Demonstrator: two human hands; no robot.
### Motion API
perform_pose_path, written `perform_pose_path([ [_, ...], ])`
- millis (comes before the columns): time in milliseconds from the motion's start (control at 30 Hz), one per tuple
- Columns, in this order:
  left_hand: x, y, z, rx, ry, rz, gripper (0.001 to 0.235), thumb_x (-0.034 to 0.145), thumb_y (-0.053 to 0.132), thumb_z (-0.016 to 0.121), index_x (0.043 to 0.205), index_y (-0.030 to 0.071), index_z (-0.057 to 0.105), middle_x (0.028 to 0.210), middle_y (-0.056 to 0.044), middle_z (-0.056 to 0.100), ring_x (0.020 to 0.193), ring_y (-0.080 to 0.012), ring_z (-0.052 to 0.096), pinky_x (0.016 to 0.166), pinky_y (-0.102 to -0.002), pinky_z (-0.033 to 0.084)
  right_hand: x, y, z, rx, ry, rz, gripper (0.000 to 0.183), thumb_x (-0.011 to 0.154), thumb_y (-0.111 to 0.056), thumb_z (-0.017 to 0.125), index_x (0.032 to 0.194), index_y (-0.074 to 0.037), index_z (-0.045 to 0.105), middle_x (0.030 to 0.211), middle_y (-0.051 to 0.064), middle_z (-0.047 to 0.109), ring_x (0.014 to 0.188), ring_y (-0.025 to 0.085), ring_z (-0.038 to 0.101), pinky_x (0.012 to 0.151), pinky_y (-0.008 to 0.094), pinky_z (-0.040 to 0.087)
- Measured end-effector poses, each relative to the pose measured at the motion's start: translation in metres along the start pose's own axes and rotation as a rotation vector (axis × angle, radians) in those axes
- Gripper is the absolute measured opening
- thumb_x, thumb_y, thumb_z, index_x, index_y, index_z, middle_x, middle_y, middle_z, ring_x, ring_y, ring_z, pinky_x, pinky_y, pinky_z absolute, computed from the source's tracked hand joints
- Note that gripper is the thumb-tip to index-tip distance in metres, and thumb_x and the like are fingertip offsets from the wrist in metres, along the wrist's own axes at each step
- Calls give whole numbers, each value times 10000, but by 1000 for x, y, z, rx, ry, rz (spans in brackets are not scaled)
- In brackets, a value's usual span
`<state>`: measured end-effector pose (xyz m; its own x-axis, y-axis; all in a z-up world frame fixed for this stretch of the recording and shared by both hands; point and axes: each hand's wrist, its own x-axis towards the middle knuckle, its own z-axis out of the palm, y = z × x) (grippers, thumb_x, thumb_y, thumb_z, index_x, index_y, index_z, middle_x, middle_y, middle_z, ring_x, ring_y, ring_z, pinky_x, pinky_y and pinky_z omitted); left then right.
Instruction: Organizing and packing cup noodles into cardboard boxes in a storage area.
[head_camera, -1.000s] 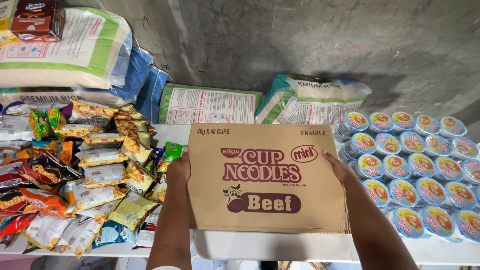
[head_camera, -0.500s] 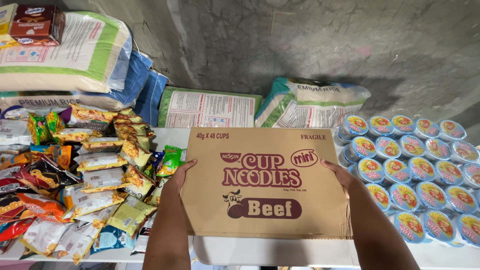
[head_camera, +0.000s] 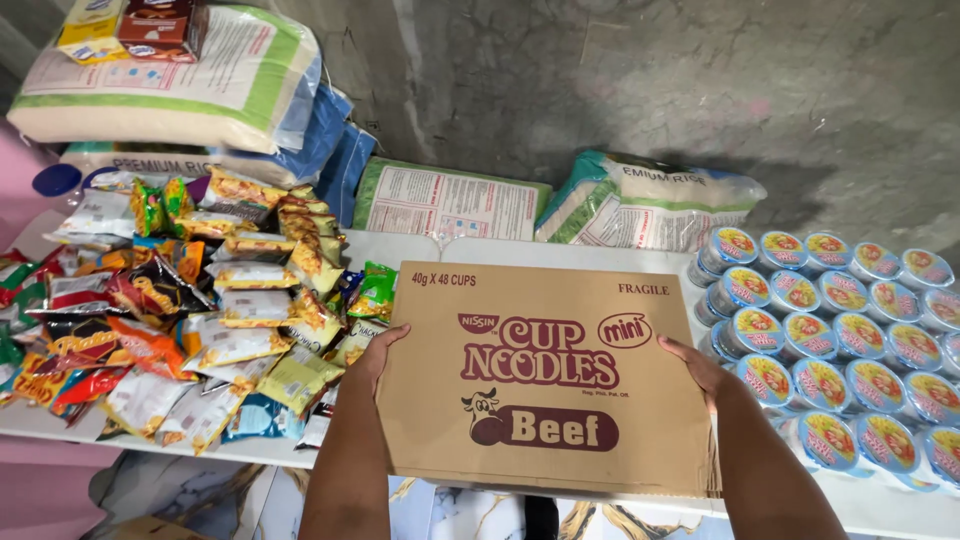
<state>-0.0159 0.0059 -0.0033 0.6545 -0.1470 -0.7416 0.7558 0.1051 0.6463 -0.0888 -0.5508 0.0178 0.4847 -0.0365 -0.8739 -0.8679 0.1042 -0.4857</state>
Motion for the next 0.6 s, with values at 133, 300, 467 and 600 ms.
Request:
perform_pose_path([
  [133,5,-24,-12,-38,-27,12,635,837,478,673,1366,127,657,1238,-115,745,1076,-279,699,939,-450,541,7,17,-5,16,-50,-33,741,851,-621,618,1419,-146,609,1374,144,674,1193,319,634,985,531,512],
  [300,-40,-29,-3,-53,15,-57,665,848,528,655,1384,135,633,1247,-141,730,1080,-300,691,934,-460,540,-8,35,9,35,85,-124,725,895,-608,624,1393,-81,646,1327,172,700,1153,324,659,946,496,526],
  [467,54,-77,-41,-74,-82,272,641,928,481,621,1443,101,589,1356,-83,691,1188,-227,662,1018,-388,506,40,44,-17,-194,166,-506,791,896,-676,601,1397,-64,625,1357,141,650,1181,247,608,976,417,476],
  [600,-19,-44,-13,326,178,190,685,1028,559,468,1462,44,592,1354,-178,706,1188,-308,678,1026,-414,510,37,69,-24,-459,384,-435,907,872,-790,576,1373,-40,672,1343,177,671,1244,287,612,1053,433,457],
])
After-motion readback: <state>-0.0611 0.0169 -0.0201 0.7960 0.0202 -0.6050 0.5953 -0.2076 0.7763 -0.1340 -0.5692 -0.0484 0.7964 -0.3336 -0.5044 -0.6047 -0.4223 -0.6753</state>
